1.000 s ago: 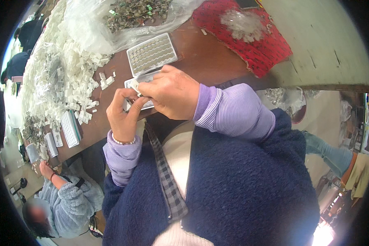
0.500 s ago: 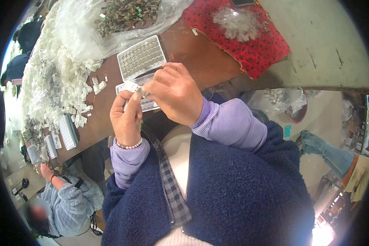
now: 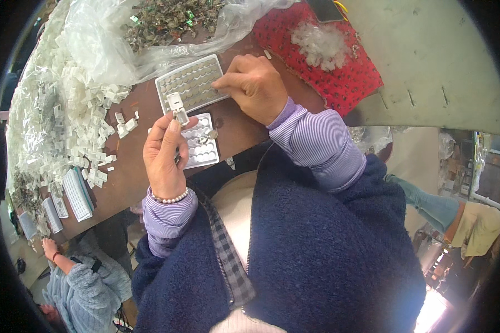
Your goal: The person repeatedly picks small white plastic housings and metal components from a table, inserts the metal parts into the housings, and places the assembled units into a white tray. The person also uses a lighter to briefly heat the components during assembly.
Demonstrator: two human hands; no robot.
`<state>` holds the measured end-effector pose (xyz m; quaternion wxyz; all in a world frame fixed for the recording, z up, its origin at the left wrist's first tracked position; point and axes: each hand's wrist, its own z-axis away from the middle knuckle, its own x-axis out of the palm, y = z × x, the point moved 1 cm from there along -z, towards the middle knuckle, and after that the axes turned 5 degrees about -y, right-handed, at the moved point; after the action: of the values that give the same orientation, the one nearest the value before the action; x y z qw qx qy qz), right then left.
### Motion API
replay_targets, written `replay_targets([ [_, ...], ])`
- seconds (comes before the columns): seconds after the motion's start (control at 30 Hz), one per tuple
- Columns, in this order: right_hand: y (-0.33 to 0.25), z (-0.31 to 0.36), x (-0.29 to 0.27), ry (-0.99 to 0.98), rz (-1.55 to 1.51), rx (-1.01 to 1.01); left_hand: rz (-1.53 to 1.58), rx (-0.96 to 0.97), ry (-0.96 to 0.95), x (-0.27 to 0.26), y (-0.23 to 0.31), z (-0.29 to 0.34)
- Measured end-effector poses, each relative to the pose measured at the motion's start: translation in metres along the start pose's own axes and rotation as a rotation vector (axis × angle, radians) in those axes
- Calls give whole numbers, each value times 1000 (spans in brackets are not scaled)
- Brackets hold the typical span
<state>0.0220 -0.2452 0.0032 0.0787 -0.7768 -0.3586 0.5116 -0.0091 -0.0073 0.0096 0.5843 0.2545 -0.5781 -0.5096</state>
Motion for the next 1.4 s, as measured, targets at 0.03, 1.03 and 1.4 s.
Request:
replay_targets([
  [0.03, 2, -1, 2, -36, 34, -35, 5, -8, 1, 0, -2, -1],
  [1.03, -55, 9, -9, 153, -158, -250, -40, 71, 103, 25, -12, 26],
  [1.4, -76, 20, -16, 171, -219, -187, -80, -60, -45, 25, -7, 27],
])
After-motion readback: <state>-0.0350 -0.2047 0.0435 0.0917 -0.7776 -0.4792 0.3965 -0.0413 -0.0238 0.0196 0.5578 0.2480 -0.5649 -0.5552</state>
